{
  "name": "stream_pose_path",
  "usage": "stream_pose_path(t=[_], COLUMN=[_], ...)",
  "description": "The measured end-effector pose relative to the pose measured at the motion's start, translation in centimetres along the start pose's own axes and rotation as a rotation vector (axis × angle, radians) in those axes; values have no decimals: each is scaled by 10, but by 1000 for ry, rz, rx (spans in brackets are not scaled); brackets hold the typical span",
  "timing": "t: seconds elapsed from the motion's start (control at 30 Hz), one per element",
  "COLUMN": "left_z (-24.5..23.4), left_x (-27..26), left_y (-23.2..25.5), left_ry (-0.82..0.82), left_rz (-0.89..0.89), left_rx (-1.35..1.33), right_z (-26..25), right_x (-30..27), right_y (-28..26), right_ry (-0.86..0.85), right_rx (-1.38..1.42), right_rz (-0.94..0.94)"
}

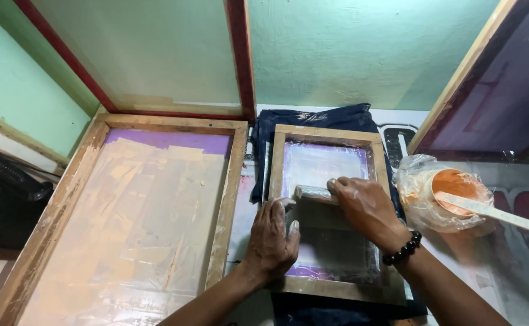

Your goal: The person uses a squeegee to pull orange ink across a screen printing frame placed over a dark garment. They repeatedly pull the squeegee from the top to the bottom of the frame to apply the ink evenly.

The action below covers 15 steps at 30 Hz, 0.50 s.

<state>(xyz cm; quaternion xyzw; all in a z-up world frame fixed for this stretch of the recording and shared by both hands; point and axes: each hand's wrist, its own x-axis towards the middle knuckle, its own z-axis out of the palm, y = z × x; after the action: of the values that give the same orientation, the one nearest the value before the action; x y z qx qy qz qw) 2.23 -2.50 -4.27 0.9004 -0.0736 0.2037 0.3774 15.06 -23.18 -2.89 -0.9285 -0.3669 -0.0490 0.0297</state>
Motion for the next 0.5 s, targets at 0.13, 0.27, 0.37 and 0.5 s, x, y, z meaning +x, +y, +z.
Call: stream_pose_path(t=[0.13, 0.27, 0.37, 0.5], left_z=[0, 6, 4, 5], left_x=[3, -1, -3, -2], left_y=[0, -7, -7, -8], left_ry=[-29, 30, 26, 27], left_rz=[28, 187, 151, 134], left_rx=[20, 131, 92, 77], right_z=[-16, -19, 15, 66], right_x=[4, 22, 19, -6], right_y=[15, 22, 20, 14], right_ry=[13, 70, 120, 177], right_rx=[15, -31, -67, -170], right_rz=[29, 69, 22, -81])
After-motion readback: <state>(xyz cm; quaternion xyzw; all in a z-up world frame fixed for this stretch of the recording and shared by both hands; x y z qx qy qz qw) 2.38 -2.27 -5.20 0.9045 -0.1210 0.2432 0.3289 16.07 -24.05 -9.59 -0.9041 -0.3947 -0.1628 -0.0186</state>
